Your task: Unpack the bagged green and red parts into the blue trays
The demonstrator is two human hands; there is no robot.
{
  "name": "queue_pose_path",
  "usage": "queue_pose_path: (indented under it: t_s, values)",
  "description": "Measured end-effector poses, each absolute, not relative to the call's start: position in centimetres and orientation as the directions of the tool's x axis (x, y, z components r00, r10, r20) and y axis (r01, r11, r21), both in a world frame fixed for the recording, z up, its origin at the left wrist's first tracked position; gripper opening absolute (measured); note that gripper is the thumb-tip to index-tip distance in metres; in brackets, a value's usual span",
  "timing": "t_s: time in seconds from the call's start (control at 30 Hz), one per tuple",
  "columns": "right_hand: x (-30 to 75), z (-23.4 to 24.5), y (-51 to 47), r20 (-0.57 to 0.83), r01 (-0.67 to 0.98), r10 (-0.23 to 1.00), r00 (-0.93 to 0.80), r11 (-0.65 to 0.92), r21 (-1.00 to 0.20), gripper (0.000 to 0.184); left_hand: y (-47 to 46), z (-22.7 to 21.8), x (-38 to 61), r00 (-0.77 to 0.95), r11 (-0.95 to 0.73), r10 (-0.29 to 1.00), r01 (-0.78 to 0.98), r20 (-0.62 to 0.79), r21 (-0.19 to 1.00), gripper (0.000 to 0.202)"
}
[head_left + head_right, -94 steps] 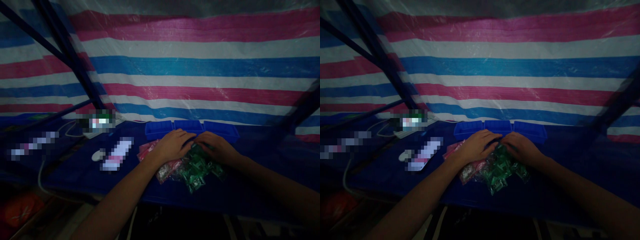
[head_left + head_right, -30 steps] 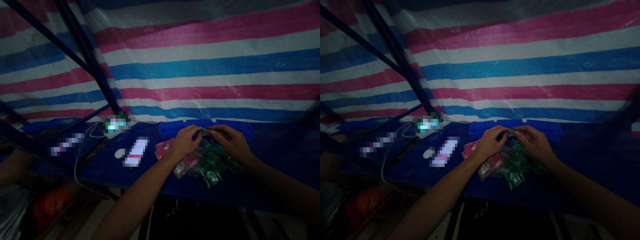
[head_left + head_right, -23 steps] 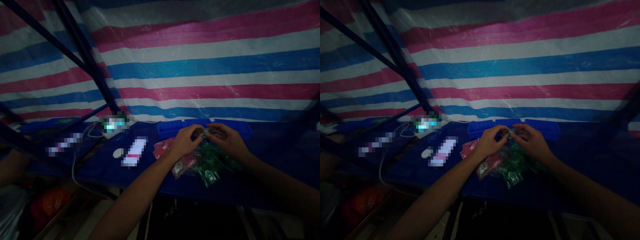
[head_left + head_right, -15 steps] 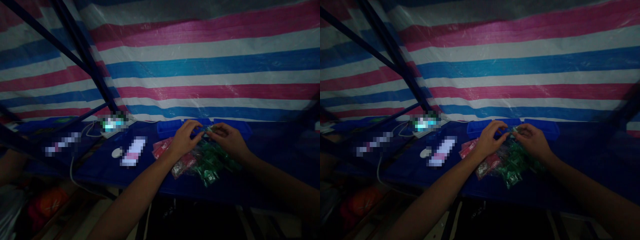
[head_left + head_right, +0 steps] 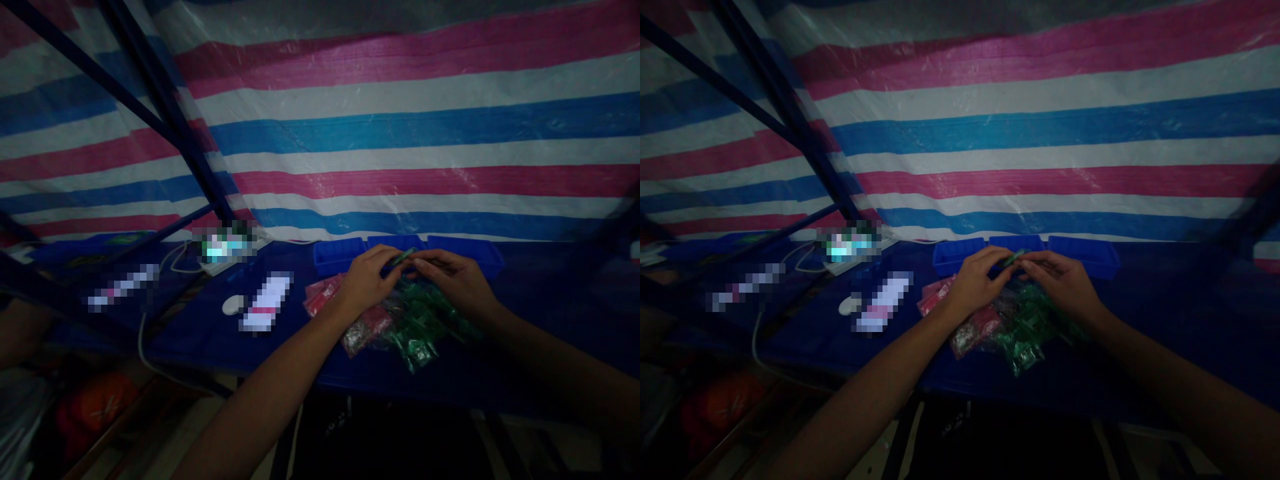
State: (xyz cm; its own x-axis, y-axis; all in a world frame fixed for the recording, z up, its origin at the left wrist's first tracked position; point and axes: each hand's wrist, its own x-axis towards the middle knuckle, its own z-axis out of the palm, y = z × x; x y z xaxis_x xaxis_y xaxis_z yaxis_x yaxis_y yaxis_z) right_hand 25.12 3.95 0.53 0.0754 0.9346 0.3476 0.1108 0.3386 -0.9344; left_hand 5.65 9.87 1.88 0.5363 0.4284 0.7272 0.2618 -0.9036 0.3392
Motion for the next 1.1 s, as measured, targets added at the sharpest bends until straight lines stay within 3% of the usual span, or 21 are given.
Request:
queue_pose_path:
  t_s: [0.2, 0.43, 0.6, 0.7, 0.87, 1.1]
  values:
    - [25.7, -0.1, 4.7, 0.431, 0.194, 0.874, 0.225, 0.394, -0.898, 0.035, 10.0, 2.3, 5.7, 0.580, -0.884, 0.466, 0.288, 0.668, 0.367, 0.021]
    - [25.8, -0.4, 4.7, 0.336, 0.129, 0.936, 0.103, 0.322, -0.938, 0.040, 9.8, 2.4, 5.6, 0.576, -0.858, 0.504, 0.251, 0.644, 0.448, 0.022]
    - [25.6, 0.0, 4.6, 0.312, 0.049, 0.943, 0.112, 0.308, -0.950, 0.043, 9.6, 2.4, 5.6, 0.558, -0.826, 0.548, 0.239, 0.623, 0.511, 0.029]
    - [25.6, 0.4, 4.4, 0.352, 0.140, 0.930, 0.107, 0.337, -0.931, 0.034, 9.5, 2.5, 5.7, 0.561, -0.847, 0.520, 0.244, 0.644, 0.472, 0.022]
    - [26.4, 0.2, 4.7, 0.553, 0.353, 0.831, 0.059, 0.501, -0.790, 0.013, 9.6, 2.6, 5.5, 0.548, -0.885, 0.461, 0.226, 0.698, 0.407, 0.024]
    - [27.1, -0.3, 5.1, 0.576, 0.514, 0.812, 0.096, 0.455, -0.727, 0.015, 10.2, 2.3, 5.3, 0.579, -0.849, 0.520, 0.268, 0.628, 0.456, 0.025]
